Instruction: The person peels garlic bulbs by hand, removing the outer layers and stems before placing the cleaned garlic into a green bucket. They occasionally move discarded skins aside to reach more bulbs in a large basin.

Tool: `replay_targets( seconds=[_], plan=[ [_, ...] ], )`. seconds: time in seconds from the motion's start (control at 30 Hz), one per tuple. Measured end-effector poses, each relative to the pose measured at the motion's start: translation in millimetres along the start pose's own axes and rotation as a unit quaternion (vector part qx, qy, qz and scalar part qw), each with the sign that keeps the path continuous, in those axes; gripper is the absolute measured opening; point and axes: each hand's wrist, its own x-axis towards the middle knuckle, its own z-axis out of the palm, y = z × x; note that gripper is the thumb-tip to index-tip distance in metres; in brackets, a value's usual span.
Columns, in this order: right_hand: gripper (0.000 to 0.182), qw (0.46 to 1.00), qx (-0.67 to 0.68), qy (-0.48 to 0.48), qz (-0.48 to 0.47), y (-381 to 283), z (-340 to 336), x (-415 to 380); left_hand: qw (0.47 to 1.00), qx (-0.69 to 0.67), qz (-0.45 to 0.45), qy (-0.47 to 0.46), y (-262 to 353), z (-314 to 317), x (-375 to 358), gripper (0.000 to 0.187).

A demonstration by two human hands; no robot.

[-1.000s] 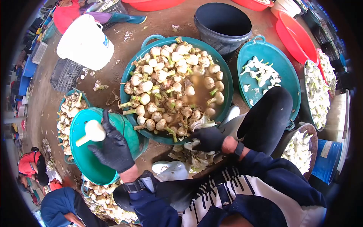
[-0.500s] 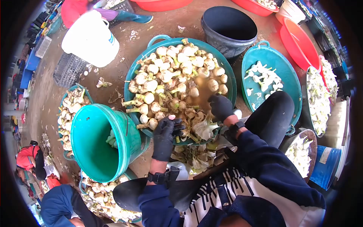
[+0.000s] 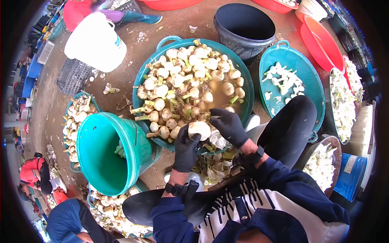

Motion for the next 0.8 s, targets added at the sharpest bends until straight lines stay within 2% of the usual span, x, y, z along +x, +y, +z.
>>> replay_targets(
  seconds=[0.07,0.1,0.23,0.33,0.43,0.63,0.73,0.8],
  plan=[
    [0.027,0.995,-0.071,0.006,-0.068,-10,1,-4,0.997,0.044,0.029,0.055,-6,-3,4,0.038],
    [0.021,0.990,-0.096,0.011,-0.100,-17,3,-8,0.994,0.066,0.042,0.082,-9,-4,5,0.038],
    [0.013,0.965,-0.183,0.043,-0.183,-31,16,-16,0.984,0.127,0.068,0.106,-9,-3,6,0.040],
    [0.010,0.954,-0.222,0.044,-0.194,-31,15,-19,0.964,0.209,0.113,0.122,-8,1,1,0.039],
    [0.008,0.951,-0.260,0.026,-0.166,-31,11,-20,0.949,0.257,0.136,0.123,-10,2,-1,0.039],
    [0.007,0.956,-0.241,0.029,-0.163,-25,11,-17,0.931,0.303,0.172,0.112,-14,-1,-1,0.040],
    [0.012,0.985,-0.156,-0.007,-0.080,-21,6,-14,0.947,0.278,0.141,0.083,-7,-3,-2,0.040],
    [0.016,0.995,-0.103,0.010,-0.002,-21,-1,-11,0.966,0.225,0.117,0.052,-3,-7,-3,0.041]
  ],
)
